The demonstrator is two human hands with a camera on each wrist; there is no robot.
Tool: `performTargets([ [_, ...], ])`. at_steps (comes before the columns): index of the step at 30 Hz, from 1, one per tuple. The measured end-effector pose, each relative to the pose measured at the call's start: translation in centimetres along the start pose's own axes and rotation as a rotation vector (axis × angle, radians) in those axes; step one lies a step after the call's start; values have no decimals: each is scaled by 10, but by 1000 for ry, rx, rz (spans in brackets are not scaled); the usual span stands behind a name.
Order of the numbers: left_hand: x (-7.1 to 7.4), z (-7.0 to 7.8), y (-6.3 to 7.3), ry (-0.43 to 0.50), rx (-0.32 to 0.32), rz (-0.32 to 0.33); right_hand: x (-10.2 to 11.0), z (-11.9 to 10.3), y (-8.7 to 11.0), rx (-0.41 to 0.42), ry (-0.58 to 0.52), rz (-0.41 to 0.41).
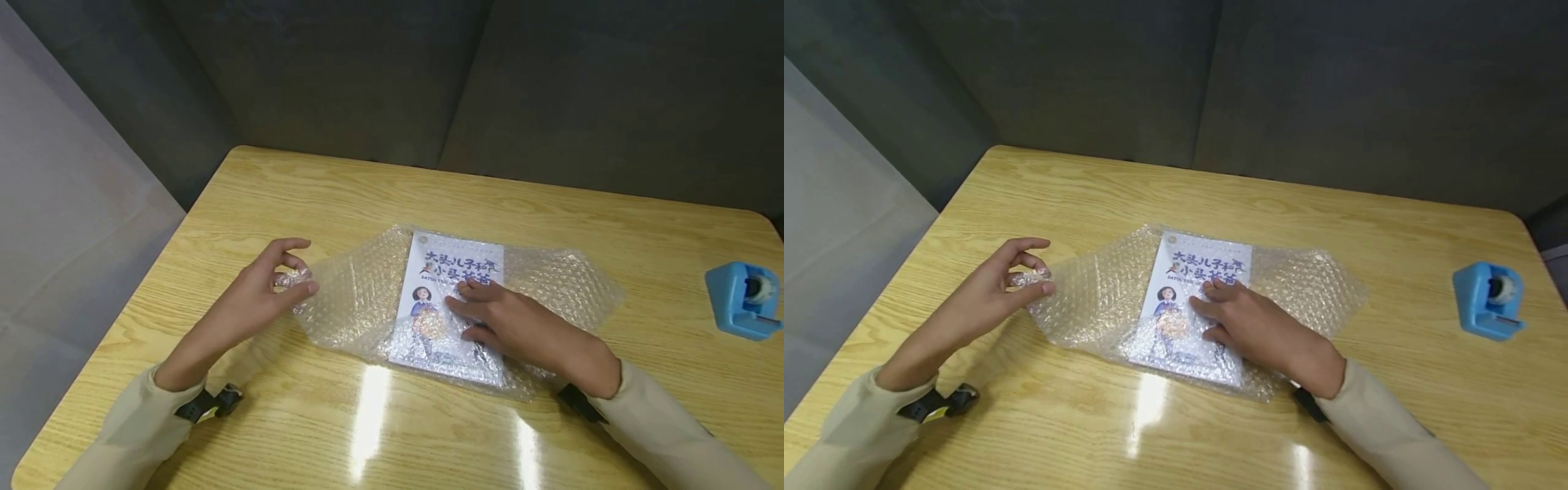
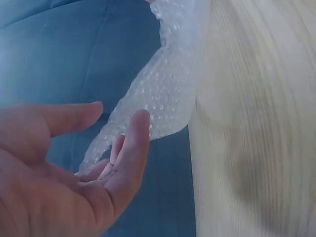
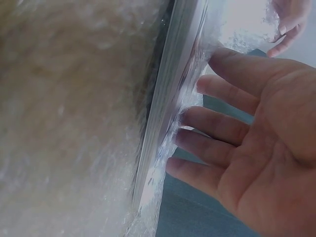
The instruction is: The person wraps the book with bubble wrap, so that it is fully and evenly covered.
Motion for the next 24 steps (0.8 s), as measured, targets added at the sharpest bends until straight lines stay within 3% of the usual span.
performTargets([
  [5,-3,2,1,71,-22,17,1,0,0,2,-3,-5],
  [9,-8,3,1,211,-27,6,1,0,-1,0,-2,-9],
  [15,-14,1,3,383,36,13,1,0,0,-2,-10,-9],
  [19,-17,-2,3,398,62,30,1,0,0,-4,-14,-8],
  [24,-18,-2,1,327,63,18,2,0,0,-2,-14,-7],
])
Point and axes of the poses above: each hand's wrist, its own y-axis away from the middle knuckle, its own x-axis out of the back of the hand, z = x × y, the point moved 5 cm from there along -y, towards the middle knuckle, and after that the axes turned 10 degrees about x, right-handed, at the moved point
